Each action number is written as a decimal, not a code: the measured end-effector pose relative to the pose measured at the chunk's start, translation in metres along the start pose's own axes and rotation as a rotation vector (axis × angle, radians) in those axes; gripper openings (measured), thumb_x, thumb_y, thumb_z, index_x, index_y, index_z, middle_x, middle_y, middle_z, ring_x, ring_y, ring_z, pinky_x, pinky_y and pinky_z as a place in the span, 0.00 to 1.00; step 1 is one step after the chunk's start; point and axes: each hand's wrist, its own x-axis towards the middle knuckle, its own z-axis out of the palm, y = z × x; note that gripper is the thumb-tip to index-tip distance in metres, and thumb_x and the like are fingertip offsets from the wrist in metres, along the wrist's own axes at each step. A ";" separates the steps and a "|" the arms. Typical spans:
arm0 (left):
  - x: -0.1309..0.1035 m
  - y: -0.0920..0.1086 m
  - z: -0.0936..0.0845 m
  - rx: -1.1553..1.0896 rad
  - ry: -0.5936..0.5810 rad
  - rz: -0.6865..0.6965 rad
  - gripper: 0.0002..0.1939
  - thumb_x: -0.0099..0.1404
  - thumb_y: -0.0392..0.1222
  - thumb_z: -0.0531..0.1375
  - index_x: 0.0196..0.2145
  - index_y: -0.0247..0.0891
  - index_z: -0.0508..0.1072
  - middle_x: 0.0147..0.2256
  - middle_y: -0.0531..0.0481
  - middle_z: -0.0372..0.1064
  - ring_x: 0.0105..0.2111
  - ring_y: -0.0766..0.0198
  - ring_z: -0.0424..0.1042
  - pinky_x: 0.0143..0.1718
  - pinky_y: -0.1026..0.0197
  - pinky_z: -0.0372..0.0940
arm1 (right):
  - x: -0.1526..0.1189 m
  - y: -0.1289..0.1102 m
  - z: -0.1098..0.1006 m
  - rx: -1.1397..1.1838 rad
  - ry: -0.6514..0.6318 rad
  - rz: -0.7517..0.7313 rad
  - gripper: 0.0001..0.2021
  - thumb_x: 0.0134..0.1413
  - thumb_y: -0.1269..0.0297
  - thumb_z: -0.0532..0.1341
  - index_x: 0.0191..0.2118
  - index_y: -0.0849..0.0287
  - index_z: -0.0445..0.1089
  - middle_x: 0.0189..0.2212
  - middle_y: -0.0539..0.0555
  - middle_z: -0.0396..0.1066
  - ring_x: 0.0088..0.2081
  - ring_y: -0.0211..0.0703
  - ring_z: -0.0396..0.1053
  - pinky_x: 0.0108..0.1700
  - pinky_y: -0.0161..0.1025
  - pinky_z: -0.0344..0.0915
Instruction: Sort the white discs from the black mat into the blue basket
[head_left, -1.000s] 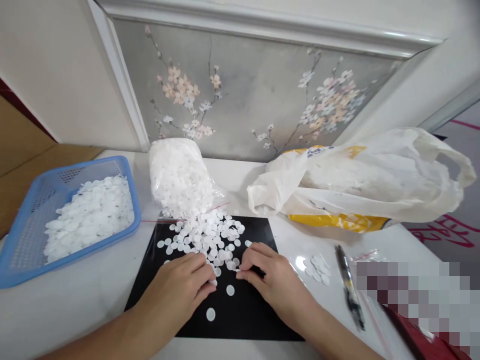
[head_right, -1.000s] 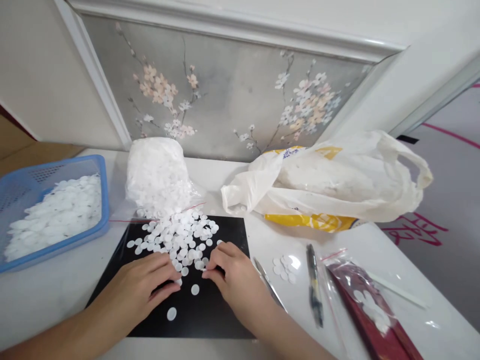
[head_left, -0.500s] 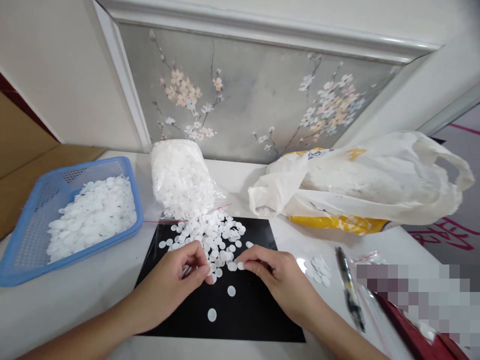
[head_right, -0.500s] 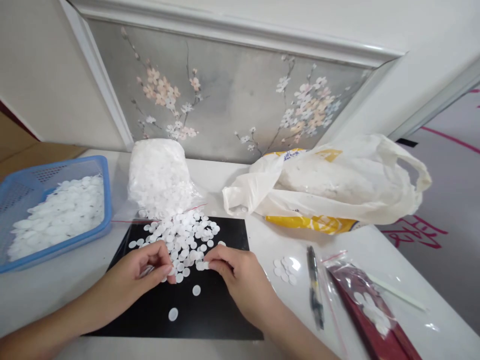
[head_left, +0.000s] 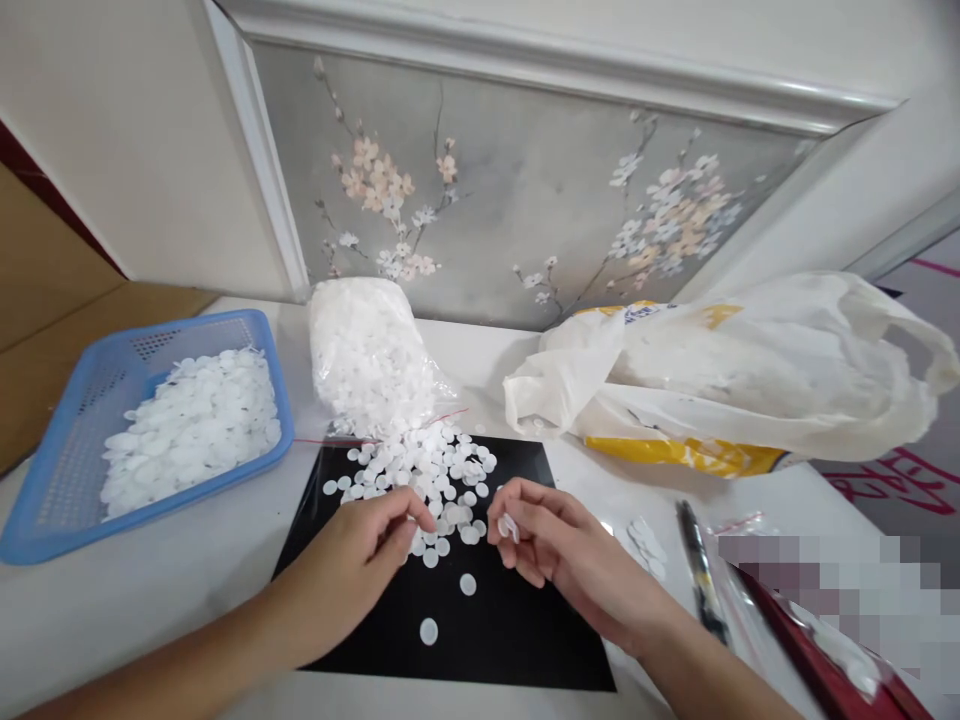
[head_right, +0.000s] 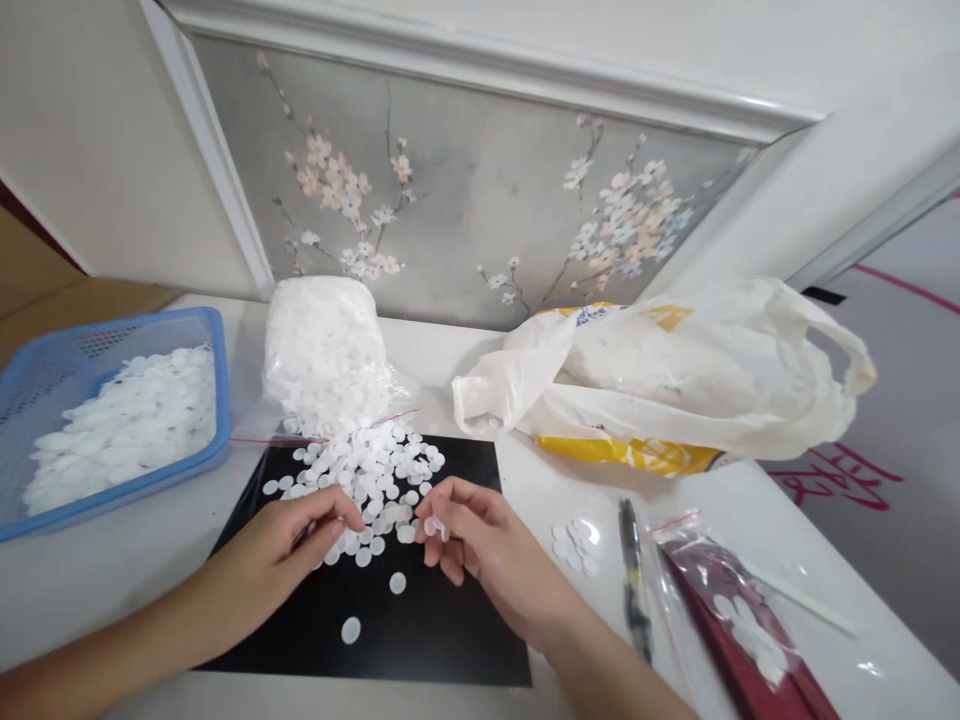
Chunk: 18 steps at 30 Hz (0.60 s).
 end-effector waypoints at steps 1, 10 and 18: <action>-0.001 -0.001 0.002 0.143 0.018 0.039 0.07 0.68 0.41 0.52 0.36 0.43 0.70 0.24 0.58 0.62 0.24 0.66 0.61 0.27 0.63 0.53 | 0.001 0.001 0.000 -0.039 0.008 -0.014 0.16 0.56 0.49 0.60 0.29 0.58 0.62 0.26 0.48 0.64 0.23 0.33 0.57 0.23 0.32 0.49; 0.005 -0.013 0.018 0.787 0.096 0.469 0.06 0.64 0.31 0.60 0.30 0.38 0.69 0.29 0.54 0.70 0.29 0.61 0.70 0.27 0.61 0.57 | 0.013 0.018 0.015 -0.869 0.114 -0.297 0.08 0.53 0.78 0.59 0.30 0.56 0.66 0.32 0.49 0.65 0.31 0.40 0.64 0.35 0.38 0.59; 0.004 -0.016 0.015 0.456 0.113 0.439 0.12 0.65 0.30 0.50 0.24 0.40 0.61 0.24 0.54 0.63 0.26 0.63 0.63 0.27 0.61 0.53 | 0.002 0.006 0.010 -0.645 0.073 -0.157 0.05 0.60 0.67 0.56 0.32 0.54 0.60 0.27 0.47 0.66 0.26 0.38 0.61 0.30 0.36 0.57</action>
